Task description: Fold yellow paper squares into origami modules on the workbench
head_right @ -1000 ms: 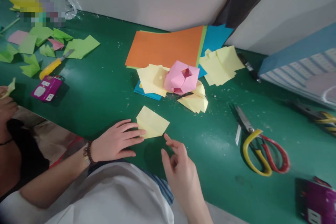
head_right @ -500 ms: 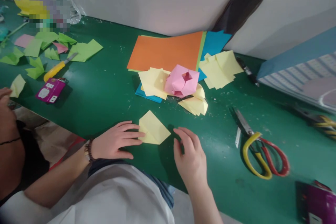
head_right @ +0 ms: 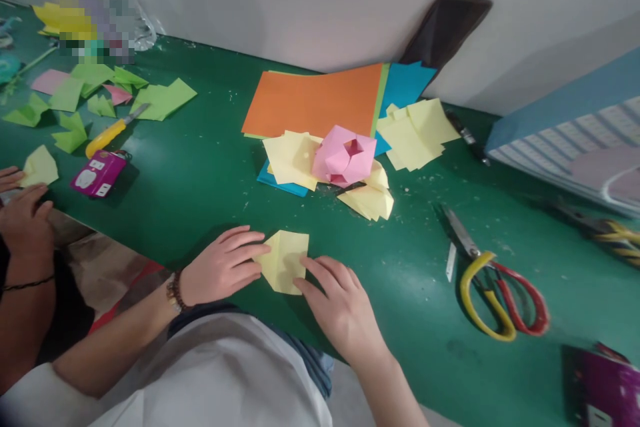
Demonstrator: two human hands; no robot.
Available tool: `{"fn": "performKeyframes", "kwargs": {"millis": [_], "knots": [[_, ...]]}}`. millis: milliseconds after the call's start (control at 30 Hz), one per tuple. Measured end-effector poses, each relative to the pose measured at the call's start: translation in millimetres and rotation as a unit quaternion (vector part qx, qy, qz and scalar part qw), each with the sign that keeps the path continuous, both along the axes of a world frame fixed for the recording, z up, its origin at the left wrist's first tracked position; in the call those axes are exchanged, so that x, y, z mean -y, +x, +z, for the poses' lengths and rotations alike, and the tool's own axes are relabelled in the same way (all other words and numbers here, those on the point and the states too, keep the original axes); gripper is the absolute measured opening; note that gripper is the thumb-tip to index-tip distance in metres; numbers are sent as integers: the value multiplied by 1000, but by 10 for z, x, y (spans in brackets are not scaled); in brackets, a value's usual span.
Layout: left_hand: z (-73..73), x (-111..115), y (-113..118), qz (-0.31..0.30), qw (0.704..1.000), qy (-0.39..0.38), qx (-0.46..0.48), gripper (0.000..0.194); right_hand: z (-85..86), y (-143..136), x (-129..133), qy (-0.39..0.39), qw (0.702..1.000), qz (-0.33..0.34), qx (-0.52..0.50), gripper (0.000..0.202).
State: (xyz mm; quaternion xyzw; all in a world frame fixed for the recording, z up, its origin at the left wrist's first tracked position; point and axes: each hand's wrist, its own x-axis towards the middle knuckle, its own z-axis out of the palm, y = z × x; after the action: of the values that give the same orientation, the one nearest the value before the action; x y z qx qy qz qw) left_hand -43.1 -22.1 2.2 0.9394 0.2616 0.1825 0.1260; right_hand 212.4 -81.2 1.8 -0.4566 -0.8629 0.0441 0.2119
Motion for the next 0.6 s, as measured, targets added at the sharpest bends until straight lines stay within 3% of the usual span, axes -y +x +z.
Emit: {"fn": "performKeyframes", "kwargs": {"millis": [200,600], "knots": [[-20,238,60,-11,999,-36,-4,20,86,-81,12,-34,998,38,-37,20],[-8,148,-45,-73,996,-57,-21,22,124,-184,-167,-51,998,25,-21,20]]}}
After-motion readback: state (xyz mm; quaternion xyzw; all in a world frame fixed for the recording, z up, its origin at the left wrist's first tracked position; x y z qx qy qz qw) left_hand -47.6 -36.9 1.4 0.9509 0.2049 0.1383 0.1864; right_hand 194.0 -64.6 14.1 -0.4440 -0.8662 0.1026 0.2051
